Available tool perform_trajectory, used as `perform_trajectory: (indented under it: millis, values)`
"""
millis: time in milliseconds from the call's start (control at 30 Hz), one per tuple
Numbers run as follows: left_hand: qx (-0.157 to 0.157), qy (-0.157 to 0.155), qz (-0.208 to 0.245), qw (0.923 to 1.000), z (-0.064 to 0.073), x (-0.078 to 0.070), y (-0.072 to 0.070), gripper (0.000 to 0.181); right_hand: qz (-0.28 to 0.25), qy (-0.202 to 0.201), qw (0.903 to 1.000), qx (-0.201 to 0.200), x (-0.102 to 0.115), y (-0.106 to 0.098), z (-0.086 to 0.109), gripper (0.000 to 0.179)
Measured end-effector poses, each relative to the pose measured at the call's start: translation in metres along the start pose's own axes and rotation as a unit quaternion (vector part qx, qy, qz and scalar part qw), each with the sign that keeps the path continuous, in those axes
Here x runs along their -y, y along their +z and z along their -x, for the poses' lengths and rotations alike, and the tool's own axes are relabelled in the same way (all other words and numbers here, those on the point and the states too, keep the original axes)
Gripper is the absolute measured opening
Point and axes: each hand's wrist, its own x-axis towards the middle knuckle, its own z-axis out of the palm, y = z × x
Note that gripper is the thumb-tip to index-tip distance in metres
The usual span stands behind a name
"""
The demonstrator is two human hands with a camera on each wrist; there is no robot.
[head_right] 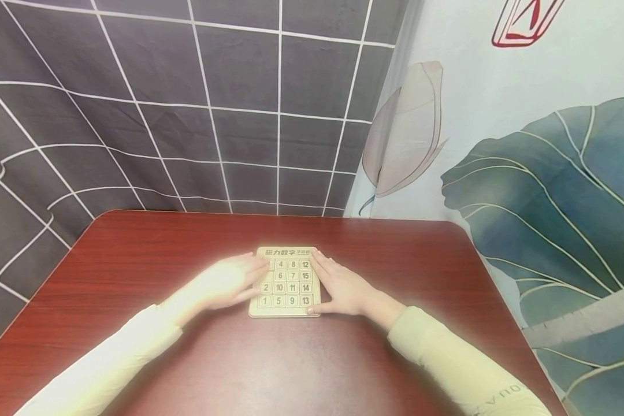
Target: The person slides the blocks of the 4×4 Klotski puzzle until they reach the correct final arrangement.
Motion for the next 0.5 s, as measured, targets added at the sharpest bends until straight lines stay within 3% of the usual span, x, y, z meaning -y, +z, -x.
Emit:
perform_trajectory:
  millis: [367,500]
  values:
    - [-0.029,0.054,-0.022,0.9979,0.021,-0.021,-0.003,0.054,0.0,0.001,1.0,0.002,0.0,-0.001,0.0,0.116]
    - [-0.032,0.051,-0.023,0.9979,0.023,-0.025,-0.002,0.055,0.0,0.003,1.0,0.004,0.001,-0.001,0.0,0.116]
